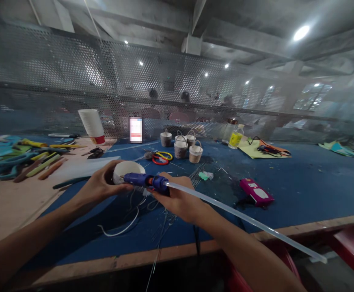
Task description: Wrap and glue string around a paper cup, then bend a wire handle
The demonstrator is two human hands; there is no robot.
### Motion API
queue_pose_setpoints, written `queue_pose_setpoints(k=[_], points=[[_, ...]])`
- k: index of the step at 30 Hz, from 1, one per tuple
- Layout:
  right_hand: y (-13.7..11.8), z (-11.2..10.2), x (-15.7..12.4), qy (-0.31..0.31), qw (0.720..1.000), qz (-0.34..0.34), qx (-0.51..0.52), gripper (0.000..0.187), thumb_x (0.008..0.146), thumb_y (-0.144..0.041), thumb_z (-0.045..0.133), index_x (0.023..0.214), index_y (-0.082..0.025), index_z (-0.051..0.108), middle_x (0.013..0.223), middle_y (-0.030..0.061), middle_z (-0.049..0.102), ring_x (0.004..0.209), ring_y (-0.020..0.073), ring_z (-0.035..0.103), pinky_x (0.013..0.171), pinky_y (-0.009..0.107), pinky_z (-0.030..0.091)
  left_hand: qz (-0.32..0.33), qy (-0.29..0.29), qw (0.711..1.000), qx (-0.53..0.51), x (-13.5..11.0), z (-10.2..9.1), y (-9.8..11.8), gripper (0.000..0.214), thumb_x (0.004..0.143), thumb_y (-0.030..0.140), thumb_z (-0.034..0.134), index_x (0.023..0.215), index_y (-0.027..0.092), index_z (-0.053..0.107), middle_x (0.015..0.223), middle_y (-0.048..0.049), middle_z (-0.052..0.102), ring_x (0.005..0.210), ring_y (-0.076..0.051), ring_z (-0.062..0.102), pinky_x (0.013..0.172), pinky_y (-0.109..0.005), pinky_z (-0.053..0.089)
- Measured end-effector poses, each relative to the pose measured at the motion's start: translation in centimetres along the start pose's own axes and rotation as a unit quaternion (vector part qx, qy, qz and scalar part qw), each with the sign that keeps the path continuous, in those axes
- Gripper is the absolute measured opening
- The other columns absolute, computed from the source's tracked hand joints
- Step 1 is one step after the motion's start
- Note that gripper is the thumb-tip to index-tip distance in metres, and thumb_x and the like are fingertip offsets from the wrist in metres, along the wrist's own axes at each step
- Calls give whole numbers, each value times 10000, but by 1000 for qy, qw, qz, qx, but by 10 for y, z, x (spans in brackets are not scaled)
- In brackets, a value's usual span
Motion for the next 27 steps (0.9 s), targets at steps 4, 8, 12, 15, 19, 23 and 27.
queue_pose_setpoints(k=[4,8,12,15,19,23,27], points=[[-1,0,0,6,1000,6,12,192,904,-400,654,985,-225,651,750,5,656,666,174,608,611,285,481,-5,-2,1000,-8,0,0,1,687,606,434,873,1177,187,581,1102,-84,719,1018,-302,688,879,-406,565],[0,0,0,-5,1000,14,3,210,910,-428,638,975,-229,635,743,-4,640,630,156,571,584,270,441,-7,1,1000,-19,1,0,-2,688,592,388,884,1176,186,582,1086,-72,717,1006,-296,682,867,-401,561],[-4,-3,0,-23,999,17,-28,207,907,-433,633,970,-237,621,714,-21,620,602,142,541,553,260,387,-11,-1,1000,-25,1,1,-1,673,598,336,882,1179,192,575,1086,-66,706,1001,-284,672,863,-387,551],[-9,-6,0,-19,998,9,-56,204,905,-428,629,950,-229,621,705,-17,621,600,143,548,538,263,354,-16,-1,1000,-21,-1,1,2,654,605,312,878,1173,195,576,1084,-63,703,995,-275,666,860,-374,544],[-13,-8,0,-23,998,6,-56,194,902,-415,629,957,-229,626,690,-23,621,571,131,549,532,255,344,-12,-5,1000,-28,-1,1,-1,649,609,288,873,1179,207,574,1080,-48,704,985,-266,665,848,-357,541],[-13,-7,0,-25,998,-2,-57,193,907,-409,628,983,-231,627,693,-24,623,569,130,552,534,252,344,-8,-4,1000,-28,1,1,-7,664,599,281,877,1187,210,577,1082,-49,702,990,-273,662,860,-370,535],[-12,-8,1,-26,997,-3,-70,251,914,-469,614,967,-225,630,693,-14,625,557,136,543,518,263,323,-12,2,1000,-26,0,1,-5,675,578,291,887,1177,207,586,1071,-54,706,990,-282,664,863,-380,535]])
Point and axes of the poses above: each hand's wrist, its own x-axis towards the middle knuckle, its own z-axis out of the palm, y = z × x, the point moved 5 cm from there along x, towards the middle knuckle
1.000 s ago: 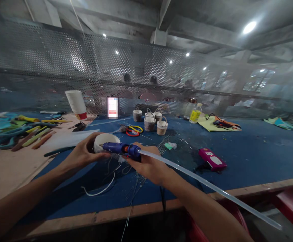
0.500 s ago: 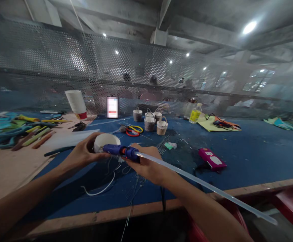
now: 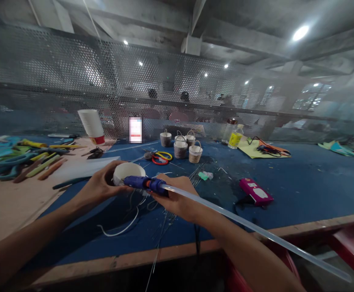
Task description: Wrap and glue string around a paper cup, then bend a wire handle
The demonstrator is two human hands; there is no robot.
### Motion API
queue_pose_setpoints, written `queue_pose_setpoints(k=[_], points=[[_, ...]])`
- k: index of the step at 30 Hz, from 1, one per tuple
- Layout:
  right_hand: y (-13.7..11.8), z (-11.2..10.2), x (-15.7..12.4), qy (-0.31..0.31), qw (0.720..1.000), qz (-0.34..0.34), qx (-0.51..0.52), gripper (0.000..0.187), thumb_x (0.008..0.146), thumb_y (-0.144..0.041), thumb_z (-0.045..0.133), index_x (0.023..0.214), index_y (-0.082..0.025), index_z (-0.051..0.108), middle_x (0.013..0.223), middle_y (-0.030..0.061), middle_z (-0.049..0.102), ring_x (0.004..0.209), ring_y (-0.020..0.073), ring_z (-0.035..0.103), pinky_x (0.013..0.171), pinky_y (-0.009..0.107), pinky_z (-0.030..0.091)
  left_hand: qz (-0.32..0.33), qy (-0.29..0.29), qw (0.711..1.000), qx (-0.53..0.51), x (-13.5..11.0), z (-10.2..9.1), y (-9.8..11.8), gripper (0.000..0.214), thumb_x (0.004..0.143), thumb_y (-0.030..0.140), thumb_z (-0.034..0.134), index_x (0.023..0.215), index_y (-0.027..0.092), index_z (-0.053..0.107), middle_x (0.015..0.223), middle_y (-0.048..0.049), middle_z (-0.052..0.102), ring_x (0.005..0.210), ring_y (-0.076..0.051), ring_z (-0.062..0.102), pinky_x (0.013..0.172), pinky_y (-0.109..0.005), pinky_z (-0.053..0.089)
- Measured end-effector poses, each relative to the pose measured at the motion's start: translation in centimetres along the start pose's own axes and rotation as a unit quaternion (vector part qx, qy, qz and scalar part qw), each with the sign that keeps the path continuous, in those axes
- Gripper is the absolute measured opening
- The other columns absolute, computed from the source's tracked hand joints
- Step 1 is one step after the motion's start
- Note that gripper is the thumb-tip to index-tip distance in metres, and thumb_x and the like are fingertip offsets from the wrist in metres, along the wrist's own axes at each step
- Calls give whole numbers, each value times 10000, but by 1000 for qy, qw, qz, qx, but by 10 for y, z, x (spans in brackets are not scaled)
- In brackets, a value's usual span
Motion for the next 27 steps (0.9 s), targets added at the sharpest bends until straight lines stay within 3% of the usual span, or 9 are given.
queue_pose_setpoints(k=[5,12,17,21,25,27], points=[[1,-1,1,-11,1000,-1,22,270,922,-489,607,975,-226,640,720,-7,638,577,142,545,543,268,355,-6,-3,1000,3,-3,1,4,690,560,297,900,1171,210,592,1060,-53,705,968,-276,666,843,-367,539],[6,1,1,1,990,-17,139,196,891,-415,669,948,-228,685,791,13,674,702,175,604,617,273,445,-1,-11,1000,2,-2,3,4,671,569,303,894,1159,205,589,1048,-48,693,957,-268,664,841,-360,538],[13,6,3,18,987,12,156,188,860,-404,701,925,-228,711,788,22,685,752,200,632,672,305,498,-8,-18,1000,-10,-1,2,1,691,574,294,893,1187,211,586,1093,-47,694,1002,-265,656,872,-354,529],[14,1,6,64,986,52,148,245,846,-409,707,1019,-237,721,837,37,709,835,233,649,709,343,519,-22,-38,999,-27,-1,2,2,677,617,367,876,1209,204,593,1109,-71,696,1021,-287,654,858,-376,539],[14,-2,9,66,963,131,227,279,890,-470,651,819,-204,699,557,-13,574,544,151,552,541,289,461,-43,-57,996,-45,-1,5,4,663,665,430,838,1238,198,598,1156,-94,698,1094,-317,635,869,-381,538],[16,-2,10,61,939,161,298,303,903,-486,634,827,-196,679,481,-51,482,449,112,458,481,261,407,-62,-45,995,-59,-2,5,4,648,655,466,829,1205,187,629,1116,-101,720,1085,-344,642,844,-394,544]])
Point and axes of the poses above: each hand's wrist, its own x-axis towards the middle knuckle, its own z-axis out of the palm, y = z × x, the point moved 5 cm from there along x, towards the middle knuckle
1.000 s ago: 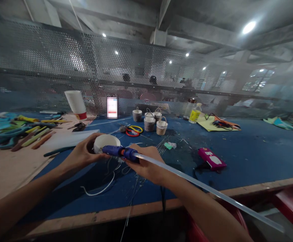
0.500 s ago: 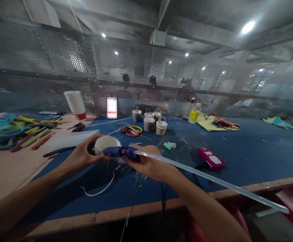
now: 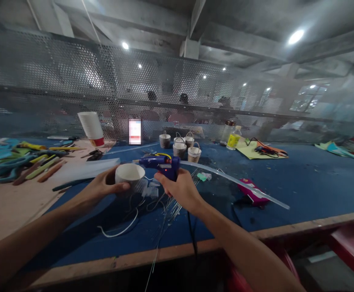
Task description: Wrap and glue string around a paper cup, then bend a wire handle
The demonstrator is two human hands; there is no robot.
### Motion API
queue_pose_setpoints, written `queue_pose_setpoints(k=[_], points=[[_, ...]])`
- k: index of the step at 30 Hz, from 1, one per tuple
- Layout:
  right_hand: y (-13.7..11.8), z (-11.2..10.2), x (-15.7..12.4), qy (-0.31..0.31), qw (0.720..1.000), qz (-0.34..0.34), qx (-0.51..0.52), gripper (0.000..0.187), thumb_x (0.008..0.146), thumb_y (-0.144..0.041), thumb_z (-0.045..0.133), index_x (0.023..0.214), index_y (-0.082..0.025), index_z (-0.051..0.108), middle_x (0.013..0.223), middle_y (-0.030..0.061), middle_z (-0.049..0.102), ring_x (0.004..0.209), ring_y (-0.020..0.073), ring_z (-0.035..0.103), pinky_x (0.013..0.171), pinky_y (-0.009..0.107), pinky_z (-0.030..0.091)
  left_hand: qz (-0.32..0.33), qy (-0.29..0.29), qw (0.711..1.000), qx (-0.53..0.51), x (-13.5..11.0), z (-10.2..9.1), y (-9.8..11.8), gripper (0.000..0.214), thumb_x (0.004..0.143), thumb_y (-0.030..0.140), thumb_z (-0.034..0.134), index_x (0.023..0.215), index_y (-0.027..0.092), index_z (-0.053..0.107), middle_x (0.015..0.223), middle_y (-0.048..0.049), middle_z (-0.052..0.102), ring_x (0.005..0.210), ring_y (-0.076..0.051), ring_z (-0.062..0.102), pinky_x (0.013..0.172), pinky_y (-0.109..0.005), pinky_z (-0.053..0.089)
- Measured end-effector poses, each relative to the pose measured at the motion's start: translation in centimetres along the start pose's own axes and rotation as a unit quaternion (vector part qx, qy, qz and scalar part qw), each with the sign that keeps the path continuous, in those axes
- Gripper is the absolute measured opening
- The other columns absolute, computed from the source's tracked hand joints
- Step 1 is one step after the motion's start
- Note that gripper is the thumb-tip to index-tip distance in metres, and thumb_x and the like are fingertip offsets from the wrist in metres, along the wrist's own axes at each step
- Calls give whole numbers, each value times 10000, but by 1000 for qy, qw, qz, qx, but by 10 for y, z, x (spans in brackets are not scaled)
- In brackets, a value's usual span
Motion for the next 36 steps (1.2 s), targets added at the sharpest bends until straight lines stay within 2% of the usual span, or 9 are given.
queue_pose_setpoints(k=[2,6,10,16,19,22,26,32,36], points=[[2,-2,3,14,997,13,75,286,888,-478,659,895,-192,663,495,-69,459,441,95,411,462,246,369,-12,6,1000,-23,0,1,-2,619,637,480,832,1152,176,669,1079,-109,740,1060,-359,654,813,-395,545],[5,-4,12,42,978,21,202,298,822,-454,740,900,-188,630,532,-86,416,464,82,356,477,243,342,-33,24,996,-77,1,2,-5,624,640,488,828,1159,178,675,1095,-121,740,990,-321,678,698,-331,527],[0,-1,20,49,968,4,245,315,759,-409,792,917,-192,627,606,-76,446,495,80,349,526,258,380,-53,38,992,-111,3,4,-8,650,635,504,829,1171,183,651,1077,-118,726,927,-284,683,652,-307,507],[-6,21,24,49,969,10,243,459,654,-397,849,981,-190,602,747,-30,571,580,104,464,565,258,439,-47,45,989,-136,7,12,-1,625,619,495,852,1125,178,668,1021,-94,726,882,-264,686,703,-332,522],[-10,28,22,70,976,-5,206,526,626,-372,864,1035,-190,588,813,-14,607,670,130,532,632,267,476,-29,28,989,-141,7,18,8,582,666,471,842,1138,178,669,1039,-83,725,896,-247,682,719,-317,520],[-14,24,20,101,984,-26,146,483,655,-361,837,1038,-186,601,834,-8,622,736,153,574,716,289,498,-5,-1,989,-145,7,27,18,535,739,440,809,1182,183,656,1050,-71,720,896,-217,674,736,-295,510],[-10,11,21,136,986,-34,94,388,728,-366,763,1032,-171,621,861,13,649,772,178,603,746,310,506,-3,-10,988,-154,8,37,24,545,745,453,802,1186,170,652,1051,-86,721,913,-231,677,765,-324,532],[9,-2,26,150,984,-35,93,460,751,-449,758,1086,-168,615,907,29,674,792,179,621,756,312,522,9,-8,986,-164,12,45,23,558,718,514,806,1122,153,674,974,-110,739,903,-287,706,742,-395,580],[9,-2,23,142,985,-47,92,494,717,-460,801,1078,-175,622,925,28,697,828,187,647,805,319,525,6,-8,984,-178,16,47,19,554,689,467,843,1122,161,681,1049,-118,742,936,-285,714,793,-404,590]])
Point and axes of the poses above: each hand's wrist, its own x-axis towards the middle knuckle, its own z-axis out of the palm, y = z × x, the point moved 5 cm from there along x, towards the middle knuckle
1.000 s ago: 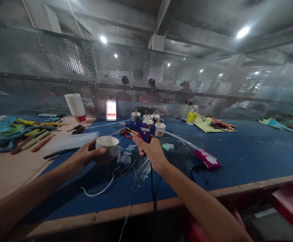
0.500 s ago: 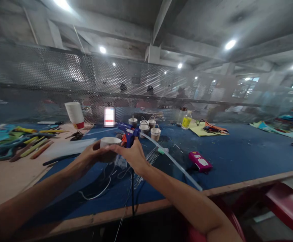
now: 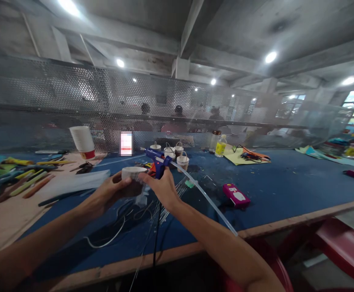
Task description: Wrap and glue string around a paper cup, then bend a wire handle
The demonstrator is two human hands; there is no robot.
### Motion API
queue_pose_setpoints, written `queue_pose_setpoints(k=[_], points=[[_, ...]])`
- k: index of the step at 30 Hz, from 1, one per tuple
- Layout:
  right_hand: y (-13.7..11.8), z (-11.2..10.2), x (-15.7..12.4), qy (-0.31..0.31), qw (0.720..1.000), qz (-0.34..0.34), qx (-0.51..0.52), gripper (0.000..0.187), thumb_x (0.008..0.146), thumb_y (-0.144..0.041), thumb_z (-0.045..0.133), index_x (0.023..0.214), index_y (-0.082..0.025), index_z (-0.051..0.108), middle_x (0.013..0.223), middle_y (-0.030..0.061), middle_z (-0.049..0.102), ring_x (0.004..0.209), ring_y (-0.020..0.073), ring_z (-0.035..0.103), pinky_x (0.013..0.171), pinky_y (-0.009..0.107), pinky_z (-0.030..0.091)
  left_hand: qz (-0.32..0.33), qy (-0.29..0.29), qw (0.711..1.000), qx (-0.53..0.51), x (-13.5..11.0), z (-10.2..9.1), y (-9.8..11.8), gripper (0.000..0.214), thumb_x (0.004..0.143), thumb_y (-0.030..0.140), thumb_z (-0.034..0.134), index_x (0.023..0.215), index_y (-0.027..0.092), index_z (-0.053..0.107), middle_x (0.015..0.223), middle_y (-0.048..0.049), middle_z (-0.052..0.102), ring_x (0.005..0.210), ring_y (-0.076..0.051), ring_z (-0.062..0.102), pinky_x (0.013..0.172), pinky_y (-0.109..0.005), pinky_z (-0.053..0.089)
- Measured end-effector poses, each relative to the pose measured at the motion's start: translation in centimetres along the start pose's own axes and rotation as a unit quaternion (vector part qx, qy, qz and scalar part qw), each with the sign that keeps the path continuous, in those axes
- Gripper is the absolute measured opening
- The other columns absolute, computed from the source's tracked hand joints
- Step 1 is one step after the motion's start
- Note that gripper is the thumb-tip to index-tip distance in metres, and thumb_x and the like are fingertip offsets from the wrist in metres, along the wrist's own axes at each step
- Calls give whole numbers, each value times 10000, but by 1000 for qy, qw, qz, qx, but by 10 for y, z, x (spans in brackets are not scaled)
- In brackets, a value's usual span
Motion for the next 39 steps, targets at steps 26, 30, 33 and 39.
queue_pose_setpoints(k=[26,30,33,39], points=[[3,-4,0,17,995,-14,-98,447,721,-450,792,1052,-179,663,877,27,715,778,199,658,767,316,522,11,11,1000,7,4,-8,-12,507,774,442,778,1206,216,638,1204,-100,691,1070,-276,668,848,-371,562],[1,-1,-1,7,997,-21,-75,412,733,-434,786,1035,-179,669,857,23,716,755,189,658,747,309,525,17,27,999,23,5,-11,-13,499,773,435,784,1194,210,639,1168,-89,701,1056,-259,663,823,-341,550],[0,1,-3,-4,998,-16,-56,413,733,-429,789,1044,-182,673,865,30,720,758,190,664,752,322,529,29,28,999,19,3,-10,-10,502,772,401,796,1202,199,630,1185,-93,690,1045,-249,657,805,-327,541],[-4,3,-10,-23,998,-2,-52,431,728,-483,798,1024,-191,686,835,27,713,718,177,646,715,318,529,44,34,998,20,2,-13,-7,479,792,369,783,1208,195,622,1198,-89,681,1010,-233,654,791,-318,531]])
Point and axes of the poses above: each hand's wrist, its own x-axis towards the middle knuckle, its own z-axis out of the palm, y = z × x, the point moved 5 cm from there along x, towards the middle knuckle
